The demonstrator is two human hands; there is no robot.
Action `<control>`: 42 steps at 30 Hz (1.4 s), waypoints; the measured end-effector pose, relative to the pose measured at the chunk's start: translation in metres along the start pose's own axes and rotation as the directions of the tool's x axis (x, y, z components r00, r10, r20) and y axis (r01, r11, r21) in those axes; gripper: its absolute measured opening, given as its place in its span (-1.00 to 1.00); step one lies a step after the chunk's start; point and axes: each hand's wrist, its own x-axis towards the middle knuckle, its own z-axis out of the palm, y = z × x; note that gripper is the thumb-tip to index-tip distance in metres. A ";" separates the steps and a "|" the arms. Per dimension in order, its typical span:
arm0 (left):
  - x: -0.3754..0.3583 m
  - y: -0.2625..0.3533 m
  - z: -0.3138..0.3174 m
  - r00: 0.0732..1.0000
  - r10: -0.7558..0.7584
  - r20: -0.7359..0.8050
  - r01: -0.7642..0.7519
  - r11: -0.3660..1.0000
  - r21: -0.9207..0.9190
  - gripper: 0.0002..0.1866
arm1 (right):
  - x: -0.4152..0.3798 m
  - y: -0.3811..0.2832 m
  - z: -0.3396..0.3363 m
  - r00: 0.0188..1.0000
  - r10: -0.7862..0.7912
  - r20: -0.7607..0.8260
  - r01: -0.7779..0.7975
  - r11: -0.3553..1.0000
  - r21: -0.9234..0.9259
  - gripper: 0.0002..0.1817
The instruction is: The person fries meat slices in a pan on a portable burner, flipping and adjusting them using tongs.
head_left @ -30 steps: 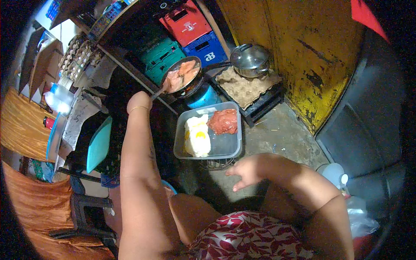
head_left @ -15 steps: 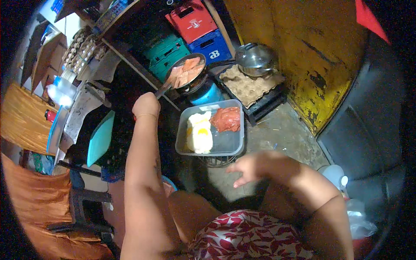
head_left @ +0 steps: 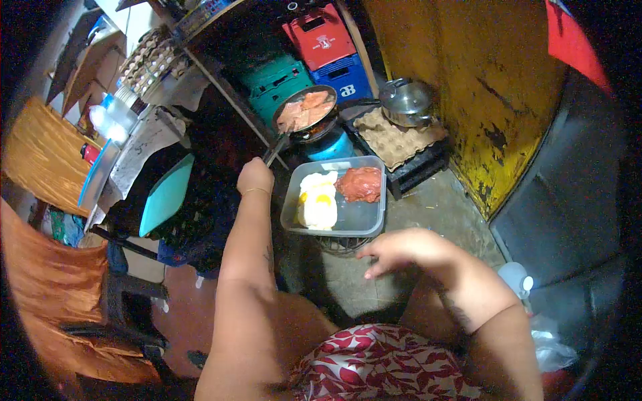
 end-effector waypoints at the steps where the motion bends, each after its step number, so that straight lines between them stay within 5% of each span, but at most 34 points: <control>1: -0.004 -0.002 -0.001 1.000 -0.001 0.020 0.002 0.999 -0.035 -0.72 | 0.001 0.000 0.001 1.000 0.014 0.013 -0.014 1.000 0.012 -0.16; 3: 0.008 -0.019 0.027 1.000 0.008 -0.026 -0.010 0.997 -0.078 -0.70 | 0.009 0.006 0.006 1.000 0.010 -0.005 -0.010 1.000 -0.003 -0.18; 6: -0.003 -0.028 0.039 0.957 -0.136 0.255 0.275 0.694 -0.666 -0.80 | 0.013 0.004 0.005 1.000 0.015 -0.015 -0.016 0.999 -0.051 -0.19; 7: -0.009 -0.035 0.043 0.956 -0.144 0.257 0.284 0.686 -0.670 -0.80 | 0.012 0.000 0.003 0.999 0.040 -0.003 -0.040 0.997 -0.063 -0.19; 9: -0.020 -0.048 0.051 0.893 -0.010 0.450 0.435 0.283 -0.855 -0.83 | 0.009 -0.005 0.003 0.998 0.060 -0.022 -0.062 0.995 -0.080 -0.20; 10: -0.024 -0.055 0.055 0.889 -0.017 0.458 0.445 0.272 -0.853 -0.83 | 0.009 -0.006 0.004 0.996 0.078 -0.048 -0.082 0.993 -0.089 -0.20; 12: -0.043 -0.065 0.046 0.859 0.090 0.503 0.505 0.007 -0.863 -0.89 | 0.011 -0.005 0.006 0.996 0.082 -0.026 -0.084 0.992 -0.089 -0.19; 17: -0.089 -0.122 0.026 0.849 0.081 0.522 0.527 -0.070 -0.847 -0.87 | 0.013 -0.002 0.013 0.996 0.079 -0.046 -0.084 0.988 -0.132 -0.22; 19: -0.114 -0.158 0.026 0.888 0.078 0.454 0.453 0.021 -0.891 -0.85 | 0.007 -0.021 0.002 0.981 0.184 0.059 -0.175 0.977 -0.121 -0.15; 21: -0.152 -0.188 0.023 0.885 -0.024 0.466 0.465 -0.021 -0.885 -0.72 | 0.010 -0.010 0.010 0.987 0.162 -0.017 -0.163 0.975 -0.151 -0.16; 27: -0.270 -0.298 0.071 0.853 -0.306 0.423 0.493 0.206 -0.845 -0.72 | 0.009 -0.028 0.014 0.973 0.227 -0.037 -0.229 0.967 -0.109 -0.24; 33: -0.368 -0.356 0.135 0.699 -0.572 0.429 0.649 0.258 -0.715 -0.66 | 0.028 -0.034 0.022 0.973 0.230 -0.006 -0.226 0.950 -0.213 -0.23; 36: -0.398 -0.372 0.169 0.709 -0.603 0.367 0.678 0.438 -0.591 -0.67 | 0.040 -0.031 0.029 0.968 0.250 0.005 -0.240 0.937 -0.254 -0.23; 40: -0.422 -0.383 0.212 0.646 -0.600 0.472 0.749 0.378 -0.544 -0.66 | 0.054 -0.015 0.043 0.936 0.352 0.011 -0.337 0.905 -0.261 -0.22; 42: -0.423 -0.376 0.209 0.538 -0.585 0.607 0.838 0.292 -0.461 -0.66 | 0.056 -0.021 0.046 0.938 0.345 0.013 -0.327 0.899 -0.293 -0.22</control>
